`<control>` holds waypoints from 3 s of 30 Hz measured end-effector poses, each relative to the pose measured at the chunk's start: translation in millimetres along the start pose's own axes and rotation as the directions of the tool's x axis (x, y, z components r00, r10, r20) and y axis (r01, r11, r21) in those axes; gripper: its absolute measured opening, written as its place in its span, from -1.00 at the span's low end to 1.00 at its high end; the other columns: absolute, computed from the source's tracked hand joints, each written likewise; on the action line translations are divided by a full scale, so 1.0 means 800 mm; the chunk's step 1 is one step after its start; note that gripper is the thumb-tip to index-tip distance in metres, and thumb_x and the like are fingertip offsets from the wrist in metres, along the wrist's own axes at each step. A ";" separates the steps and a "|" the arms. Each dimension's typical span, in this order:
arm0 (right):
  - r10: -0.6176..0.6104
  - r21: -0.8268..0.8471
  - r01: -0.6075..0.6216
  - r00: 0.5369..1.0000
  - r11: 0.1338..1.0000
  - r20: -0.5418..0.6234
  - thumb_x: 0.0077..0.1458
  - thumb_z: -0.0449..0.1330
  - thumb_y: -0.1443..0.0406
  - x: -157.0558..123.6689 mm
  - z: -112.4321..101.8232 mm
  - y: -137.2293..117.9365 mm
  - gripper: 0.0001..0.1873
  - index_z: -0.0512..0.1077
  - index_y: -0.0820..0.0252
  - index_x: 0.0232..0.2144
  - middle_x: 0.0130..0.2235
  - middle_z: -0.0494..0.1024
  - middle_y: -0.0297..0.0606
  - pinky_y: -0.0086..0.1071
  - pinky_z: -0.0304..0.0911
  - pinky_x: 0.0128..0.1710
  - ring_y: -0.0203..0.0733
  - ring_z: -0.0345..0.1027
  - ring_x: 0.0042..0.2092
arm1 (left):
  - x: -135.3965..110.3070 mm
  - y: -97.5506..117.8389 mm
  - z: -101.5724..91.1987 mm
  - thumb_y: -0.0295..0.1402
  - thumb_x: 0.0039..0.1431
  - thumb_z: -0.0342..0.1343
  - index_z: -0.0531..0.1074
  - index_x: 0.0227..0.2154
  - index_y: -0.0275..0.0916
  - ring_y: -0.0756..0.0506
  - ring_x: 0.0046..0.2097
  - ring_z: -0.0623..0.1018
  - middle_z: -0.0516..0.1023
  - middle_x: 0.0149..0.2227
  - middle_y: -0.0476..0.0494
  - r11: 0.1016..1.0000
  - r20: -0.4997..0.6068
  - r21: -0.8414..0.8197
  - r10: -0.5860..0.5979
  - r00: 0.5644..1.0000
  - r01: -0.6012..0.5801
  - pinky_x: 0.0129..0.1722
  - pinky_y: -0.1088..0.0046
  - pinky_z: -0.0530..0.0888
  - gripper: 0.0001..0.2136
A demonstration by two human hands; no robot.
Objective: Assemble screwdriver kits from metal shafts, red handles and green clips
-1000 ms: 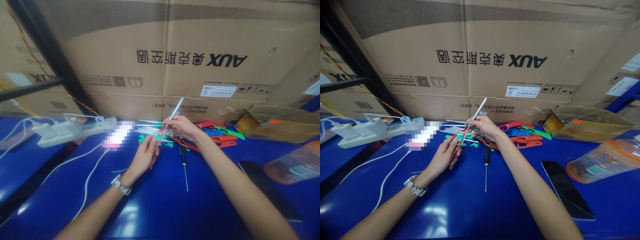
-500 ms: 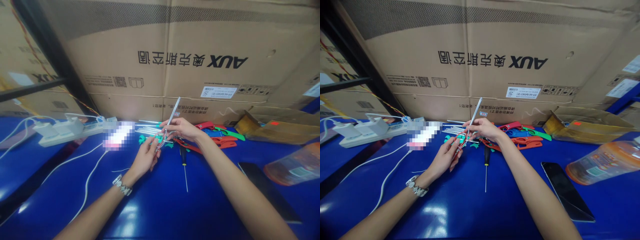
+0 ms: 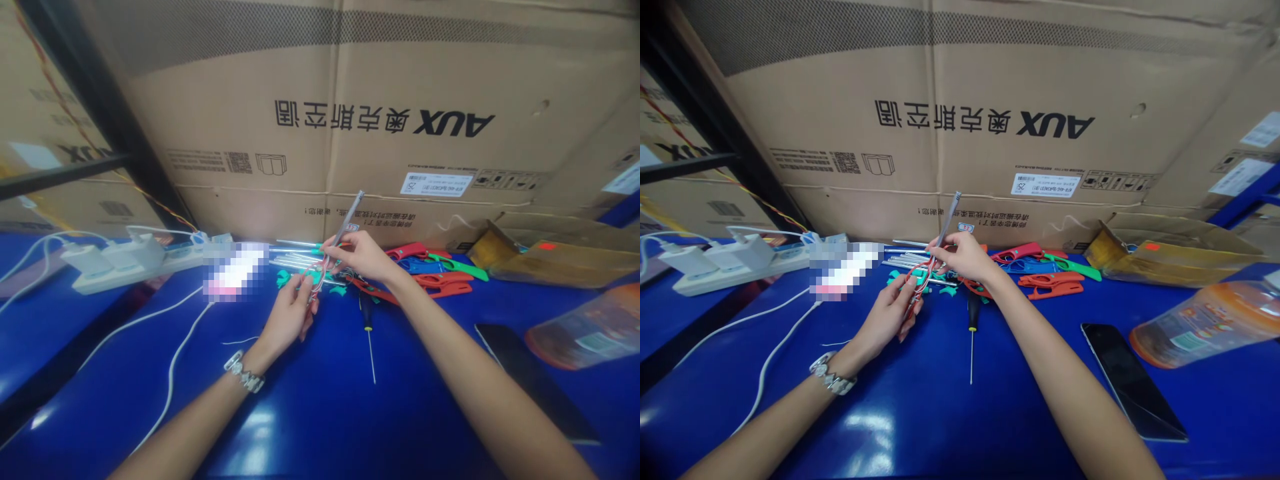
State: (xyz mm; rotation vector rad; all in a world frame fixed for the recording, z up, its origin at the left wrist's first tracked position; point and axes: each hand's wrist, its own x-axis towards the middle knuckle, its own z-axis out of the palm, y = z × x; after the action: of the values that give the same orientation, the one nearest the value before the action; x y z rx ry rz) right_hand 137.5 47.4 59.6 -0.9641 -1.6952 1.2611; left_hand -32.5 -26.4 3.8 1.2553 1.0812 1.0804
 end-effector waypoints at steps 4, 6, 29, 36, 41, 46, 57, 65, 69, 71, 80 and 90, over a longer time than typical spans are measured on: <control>0.030 0.009 -0.031 0.998 0.999 0.063 0.03 0.38 0.19 0.001 0.000 0.005 -0.77 0.57 0.26 -0.34 -0.43 0.57 -0.25 -0.35 0.55 -0.40 -0.25 0.49 -0.38 | -0.001 0.000 0.001 0.06 0.22 0.02 0.21 -0.30 -0.16 0.11 -0.77 0.21 0.32 -0.58 0.17 1.000 -0.001 -0.019 -0.015 1.000 0.015 -0.87 0.64 0.19 -0.64; 0.056 0.048 -0.060 0.995 0.997 0.087 -0.01 0.40 0.19 0.001 -0.003 0.007 -0.76 0.59 0.24 -0.33 -0.38 0.58 -0.25 -0.34 0.54 -0.37 -0.25 0.49 -0.35 | -0.002 0.001 0.002 0.06 0.21 0.04 0.21 -0.29 -0.16 0.11 -0.77 0.21 0.32 -0.58 0.18 0.999 0.007 -0.035 -0.018 1.000 0.019 -0.86 0.64 0.19 -0.63; 0.137 0.488 -0.211 0.974 0.847 0.182 0.04 0.36 0.17 0.000 0.014 0.014 -0.78 0.60 0.15 -0.27 -0.28 0.55 -0.23 -0.33 0.36 -0.28 -0.21 0.41 -0.24 | -0.003 0.002 0.002 0.06 0.23 0.03 0.23 -0.27 -0.17 0.11 -0.76 0.21 0.34 -0.59 0.16 0.993 0.025 -0.111 0.035 0.999 -0.032 -0.86 0.64 0.22 -0.63; 0.123 0.490 -0.193 0.978 0.850 0.171 0.11 0.31 0.17 0.001 0.012 0.015 -0.77 0.61 0.18 -0.25 -0.27 0.57 -0.21 -0.36 0.33 -0.27 -0.22 0.41 -0.22 | -0.001 0.001 0.002 0.05 0.26 0.00 0.21 -0.27 -0.16 0.12 -0.74 0.23 0.36 -0.55 0.16 0.993 0.051 -0.102 0.062 0.997 -0.056 -0.84 0.63 0.25 -0.65; 0.136 0.447 -0.188 0.980 0.875 0.145 0.15 0.26 0.19 0.002 0.013 0.015 -0.79 0.61 0.17 -0.23 -0.24 0.60 -0.18 -0.37 0.33 -0.28 -0.23 0.41 -0.23 | -0.001 0.000 0.004 0.03 0.28 -0.01 0.20 -0.25 -0.16 0.11 -0.72 0.26 0.37 -0.52 0.14 0.993 0.070 -0.102 0.069 0.995 -0.062 -0.83 0.64 0.27 -0.66; 0.103 0.398 -0.117 0.993 0.910 0.057 0.17 0.23 0.20 0.004 0.021 0.018 -0.79 0.61 0.18 -0.25 -0.27 0.63 -0.19 -0.44 0.26 -0.44 -0.28 0.40 -0.33 | -0.004 0.002 0.004 0.04 0.28 -0.03 0.17 -0.16 -0.15 0.09 -0.72 0.27 0.37 -0.52 0.14 0.993 0.065 -0.111 0.037 0.997 -0.029 -0.83 0.62 0.25 -0.65; 0.112 0.433 -0.067 0.990 0.899 -0.080 0.15 0.27 0.23 0.003 0.035 0.017 -0.83 0.59 0.23 -0.33 -0.32 0.65 -0.20 -0.47 0.36 -0.44 -0.31 0.44 -0.39 | -0.002 -0.002 -0.010 -0.28 0.20 0.20 0.41 -0.20 -0.17 -0.15 0.02 0.51 0.43 0.01 -0.16 0.702 -0.134 0.556 0.604 0.786 -0.445 -0.14 0.35 0.55 -0.84; 0.073 0.433 -0.018 0.991 0.901 -0.110 0.10 0.31 0.16 -0.001 0.041 0.019 -0.78 0.60 0.21 -0.31 -0.31 0.65 -0.21 -0.44 0.39 -0.45 -0.32 0.42 -0.42 | 0.000 -0.005 -0.011 -0.27 0.23 0.17 0.44 -0.37 -0.22 -0.05 -0.22 0.54 0.43 -0.04 -0.14 0.775 -0.191 0.473 0.554 0.810 -0.419 -0.37 0.47 0.50 -0.86; 0.067 0.435 -0.012 0.992 0.900 -0.112 0.06 0.34 0.14 -0.001 0.044 0.022 -0.76 0.60 0.19 -0.33 -0.31 0.65 -0.21 -0.43 0.40 -0.44 -0.31 0.43 -0.42 | 0.000 -0.007 -0.010 -0.28 0.24 0.16 0.41 -0.44 -0.24 -0.10 -0.14 0.55 0.43 -0.05 -0.14 0.800 -0.208 0.435 0.536 0.818 -0.413 -0.33 0.45 0.51 -0.82; 0.069 0.436 -0.012 0.991 0.900 -0.115 0.05 0.35 0.13 0.000 0.045 0.023 -0.75 0.59 0.20 -0.34 -0.32 0.65 -0.21 -0.44 0.39 -0.44 -0.31 0.43 -0.42 | 0.001 -0.008 -0.010 -0.28 0.24 0.15 0.40 -0.46 -0.25 -0.10 -0.13 0.55 0.44 -0.04 -0.15 0.815 -0.209 0.410 0.521 0.827 -0.410 -0.31 0.43 0.52 -0.80; 0.092 0.406 -0.030 0.986 0.913 -0.135 -0.06 0.41 0.09 -0.001 0.042 0.029 -0.67 0.59 0.22 -0.34 -0.32 0.66 -0.20 -0.45 0.36 -0.47 -0.28 0.47 -0.40 | 0.011 -0.007 -0.017 -0.27 -0.01 0.34 0.41 -0.50 -0.29 -0.10 -0.31 0.60 0.58 -0.34 -0.16 0.979 -0.211 0.074 0.200 0.957 -0.188 -0.29 0.38 0.52 -0.76; 0.115 0.422 -0.094 0.993 0.902 -0.026 0.04 0.35 0.16 -0.007 0.033 0.023 -0.74 0.59 0.22 -0.27 -0.25 0.66 -0.16 -0.45 0.31 -0.45 -0.30 0.43 -0.37 | 0.006 0.009 -0.013 -0.31 -0.07 0.41 0.42 -0.22 -0.31 -0.04 -0.44 0.63 0.56 -0.44 -0.02 0.967 0.021 -0.240 -0.078 0.997 0.081 -0.37 0.45 0.58 -0.62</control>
State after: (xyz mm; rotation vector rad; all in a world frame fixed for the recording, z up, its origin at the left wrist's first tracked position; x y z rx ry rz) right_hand 117.5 36.5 35.7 -0.8223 -1.2682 1.5783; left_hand -42.3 -19.6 10.6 1.0152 0.9520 1.1062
